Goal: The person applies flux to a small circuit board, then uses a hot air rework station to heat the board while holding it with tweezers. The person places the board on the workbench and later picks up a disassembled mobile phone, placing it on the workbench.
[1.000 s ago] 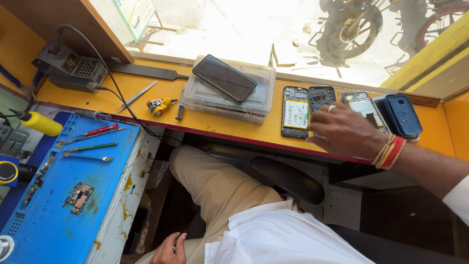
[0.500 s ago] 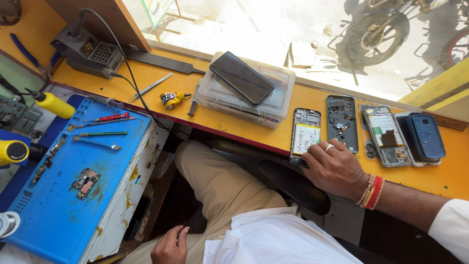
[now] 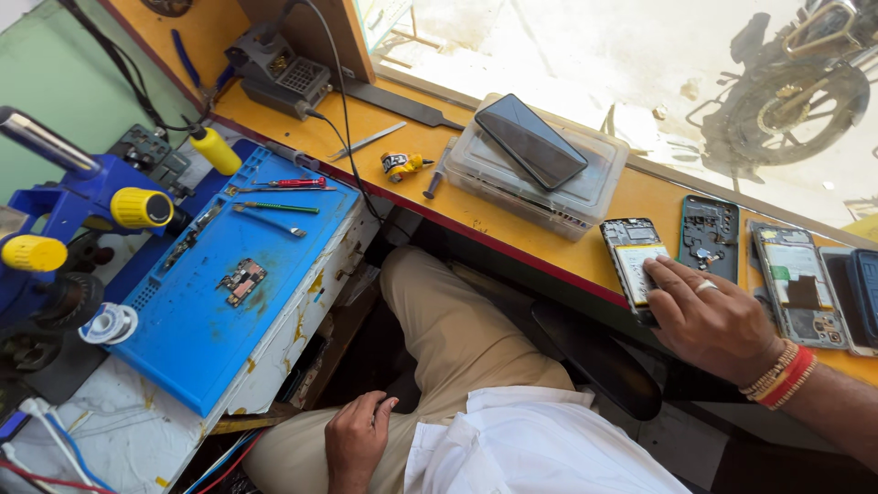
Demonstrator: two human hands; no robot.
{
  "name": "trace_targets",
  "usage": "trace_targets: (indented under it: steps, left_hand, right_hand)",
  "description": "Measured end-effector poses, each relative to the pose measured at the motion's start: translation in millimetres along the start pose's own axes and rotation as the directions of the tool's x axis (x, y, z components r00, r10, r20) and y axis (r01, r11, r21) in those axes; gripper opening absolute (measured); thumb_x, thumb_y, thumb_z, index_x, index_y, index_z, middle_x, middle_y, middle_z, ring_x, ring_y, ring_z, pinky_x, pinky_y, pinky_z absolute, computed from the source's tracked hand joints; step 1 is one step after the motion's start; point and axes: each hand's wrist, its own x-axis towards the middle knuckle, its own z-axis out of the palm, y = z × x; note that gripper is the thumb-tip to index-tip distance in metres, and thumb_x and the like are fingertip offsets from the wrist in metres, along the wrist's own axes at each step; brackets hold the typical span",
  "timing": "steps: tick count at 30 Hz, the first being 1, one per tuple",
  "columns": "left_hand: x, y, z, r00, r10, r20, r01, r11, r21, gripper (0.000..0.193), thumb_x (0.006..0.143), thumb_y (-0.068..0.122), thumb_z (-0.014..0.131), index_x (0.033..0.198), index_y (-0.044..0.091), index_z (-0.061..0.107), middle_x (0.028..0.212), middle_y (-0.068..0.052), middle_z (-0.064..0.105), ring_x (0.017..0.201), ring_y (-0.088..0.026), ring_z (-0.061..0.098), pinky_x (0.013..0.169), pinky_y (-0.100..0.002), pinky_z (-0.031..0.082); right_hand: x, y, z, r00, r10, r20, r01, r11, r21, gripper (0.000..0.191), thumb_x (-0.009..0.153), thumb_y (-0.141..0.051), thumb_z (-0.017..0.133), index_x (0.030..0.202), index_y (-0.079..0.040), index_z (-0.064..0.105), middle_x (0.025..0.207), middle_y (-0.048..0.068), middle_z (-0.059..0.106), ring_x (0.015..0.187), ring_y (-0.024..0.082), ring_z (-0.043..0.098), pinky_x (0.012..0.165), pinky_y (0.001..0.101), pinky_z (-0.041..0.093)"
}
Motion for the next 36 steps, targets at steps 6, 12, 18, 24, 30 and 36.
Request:
trace_targets:
  steps: [6,12,18,24,30,36]
  left_hand:
    - [-7.9,-2.2,-5.5,1.0,-0.017,-0.002,0.017,0.998,-0.063,0.021,0.083,0.025,0.078,0.088,0.005,0.074,0.082,-0.009,0.077,0.069,-0.029,0.073,0.061,-0.04,0.056]
    - [-16.3,-1.7,-13.7,0.996,0.054,-0.067,-0.061,0.993,-0.105,0.022,0.082,0.025,0.08,0.087,0.005,0.073,0.08,-0.011,0.076,0.071,-0.031,0.072,0.061,-0.041,0.055]
    - [-24.9,4.7,-30.7,0.997,-0.037,-0.065,0.016,0.956,-0.292,0.024,0.08,0.023,0.083,0.089,0.004,0.073,0.079,-0.01,0.075,0.058,-0.027,0.068,0.056,-0.039,0.053]
    - [-30.6,-5.2,-52.6,0.989,-0.028,-0.146,-0.016,0.957,-0.288,0.023,0.081,0.023,0.084,0.088,0.005,0.072,0.075,-0.009,0.071,0.062,-0.028,0.066,0.058,-0.04,0.052]
    - [-39.8,-30.5,-75.2,0.962,-0.071,-0.263,-0.008,0.958,-0.286,0.021,0.084,0.02,0.084,0.088,0.004,0.07,0.08,-0.011,0.071,0.074,-0.033,0.069,0.066,-0.044,0.053]
    - [-46.7,-61.1,-88.3,0.939,-0.181,-0.294,0.092,0.952,-0.292,0.021,0.086,0.02,0.083,0.087,0.003,0.07,0.083,-0.012,0.072,0.076,-0.034,0.07,0.068,-0.045,0.055]
  right_hand:
    - [3.6,-4.5,-26.9,0.989,-0.08,-0.123,0.079,0.997,-0.01,0.025,0.082,-0.027,0.072,0.084,-0.004,0.061,0.125,0.021,0.073,0.115,0.028,0.071,0.087,0.0391,0.06]
    - [46.9,-26.7,-63.4,0.928,-0.238,-0.286,0.247,0.969,-0.004,0.028,0.089,-0.015,0.069,0.07,-0.006,0.052,0.11,0.025,0.077,0.103,0.034,0.076,0.083,0.0441,0.063]
    - [136.0,-92.5,-56.2,0.687,-0.431,-0.585,0.499,0.865,-0.052,0.03,0.097,-0.016,0.071,0.076,-0.01,0.049,0.103,0.026,0.075,0.099,0.032,0.078,0.082,0.0428,0.061]
    - [215.0,-210.1,-26.0,0.685,-0.233,-0.691,0.57,0.762,0.307,0.018,0.086,-0.007,0.07,0.076,-0.002,0.056,0.114,0.027,0.072,0.108,0.036,0.075,0.091,0.0478,0.063]
    - [277.4,-284.7,-13.4,0.644,-0.34,-0.685,0.707,0.608,0.362,0.015,0.077,-0.01,0.07,0.081,-0.002,0.058,0.123,0.027,0.069,0.114,0.038,0.071,0.092,0.0454,0.06]
    - [332.1,-339.2,9.6,0.672,-0.378,-0.637,0.712,0.566,0.415,0.016,0.075,-0.005,0.07,0.089,-0.003,0.062,0.13,0.022,0.067,0.12,0.034,0.069,0.089,0.0414,0.059]
